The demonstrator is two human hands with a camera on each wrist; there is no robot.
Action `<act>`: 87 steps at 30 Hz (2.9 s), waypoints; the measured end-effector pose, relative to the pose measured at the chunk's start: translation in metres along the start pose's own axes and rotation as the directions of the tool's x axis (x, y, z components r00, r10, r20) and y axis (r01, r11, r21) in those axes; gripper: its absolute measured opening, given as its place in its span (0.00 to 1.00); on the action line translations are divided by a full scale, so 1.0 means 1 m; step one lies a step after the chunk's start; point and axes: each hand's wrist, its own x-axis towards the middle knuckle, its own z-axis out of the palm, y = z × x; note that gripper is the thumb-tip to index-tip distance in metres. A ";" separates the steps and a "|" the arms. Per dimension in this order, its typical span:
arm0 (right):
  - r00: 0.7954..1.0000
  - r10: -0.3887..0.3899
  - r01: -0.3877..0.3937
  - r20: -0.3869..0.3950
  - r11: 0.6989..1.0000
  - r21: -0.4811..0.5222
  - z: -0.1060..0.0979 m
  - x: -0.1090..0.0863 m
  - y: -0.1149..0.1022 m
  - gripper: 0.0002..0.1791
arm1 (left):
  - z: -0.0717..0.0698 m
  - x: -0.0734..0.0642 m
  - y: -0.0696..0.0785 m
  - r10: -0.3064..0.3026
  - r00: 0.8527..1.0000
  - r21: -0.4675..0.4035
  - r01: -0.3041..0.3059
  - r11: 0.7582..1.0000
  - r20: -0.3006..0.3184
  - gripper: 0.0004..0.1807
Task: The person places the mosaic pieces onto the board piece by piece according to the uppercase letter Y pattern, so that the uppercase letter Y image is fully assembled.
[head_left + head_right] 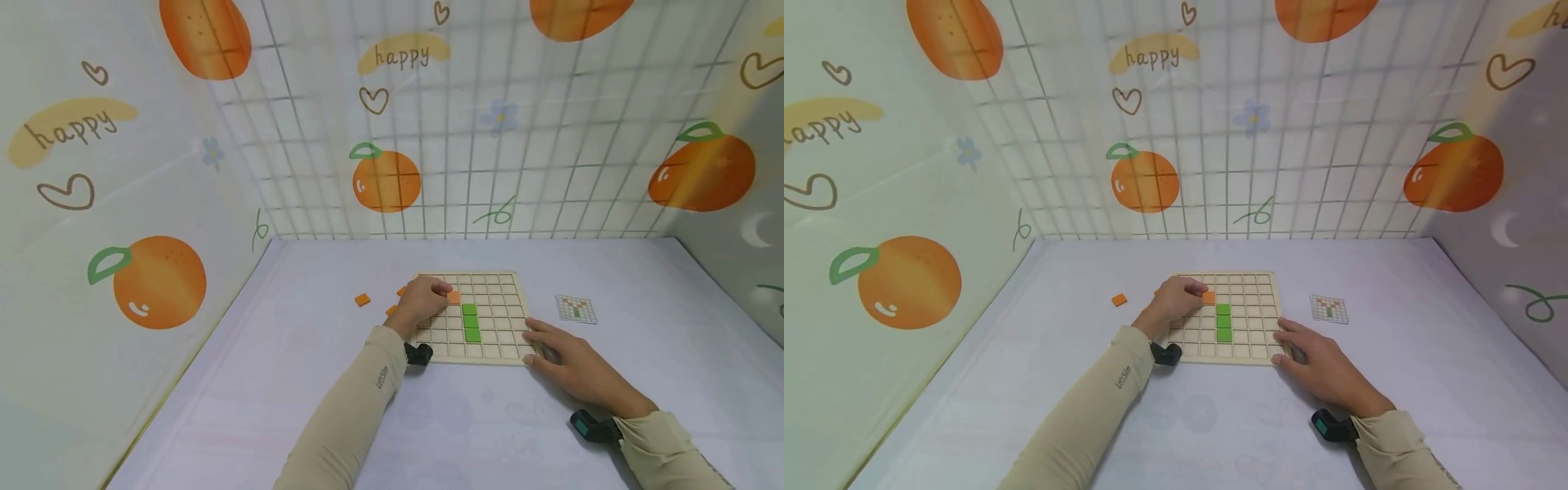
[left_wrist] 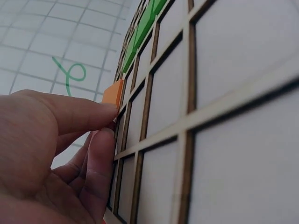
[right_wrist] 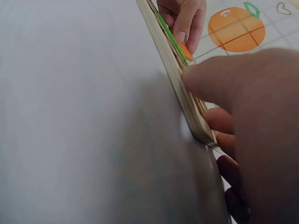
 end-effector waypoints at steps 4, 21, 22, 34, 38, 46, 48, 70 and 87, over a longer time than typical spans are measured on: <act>1.000 0.009 -0.009 0.007 1.000 -0.001 0.001 0.001 0.000 0.31 | 0.000 0.000 -0.001 -0.004 1.000 -0.009 0.004 1.000 -0.002 0.16; 1.000 0.010 -0.010 0.020 1.000 -0.014 -0.001 -0.001 -0.002 0.32 | -0.006 -0.003 0.003 0.042 0.999 0.056 -0.044 0.997 0.033 0.17; 1.000 0.013 -0.013 0.022 1.000 -0.017 0.000 -0.001 -0.001 0.32 | -0.006 -0.004 0.004 0.045 0.998 0.063 -0.047 0.997 0.033 0.17; 1.000 0.011 -0.011 0.026 1.000 -0.010 0.000 0.000 -0.001 0.33 | -0.004 -0.002 0.004 0.019 1.000 0.088 -0.020 0.996 0.012 0.15; 1.000 0.006 -0.006 0.019 1.000 -0.008 0.001 0.000 0.000 0.32 | -0.004 -0.003 0.004 0.020 1.000 0.076 -0.021 0.997 0.014 0.16; 1.000 0.013 -0.013 0.019 1.000 -0.008 0.001 0.001 0.000 0.33 | -0.008 -0.007 0.001 0.024 0.999 -0.088 -0.022 0.996 0.023 0.15; 1.000 0.015 -0.014 0.018 1.000 -0.010 0.001 0.001 0.000 0.33 | -0.010 -0.006 -0.002 0.029 0.999 -0.167 -0.025 0.986 0.025 0.14; 1.000 0.018 -0.018 0.021 1.000 -0.019 -0.002 0.000 -0.002 0.32 | -0.063 -0.023 -0.037 0.043 0.993 -0.342 -0.079 0.936 -0.111 0.17; 1.000 0.019 -0.019 0.024 0.999 -0.026 -0.001 -0.002 -0.001 0.33 | -0.070 -0.053 -0.052 -0.042 0.974 -0.220 -0.008 0.976 -0.221 0.13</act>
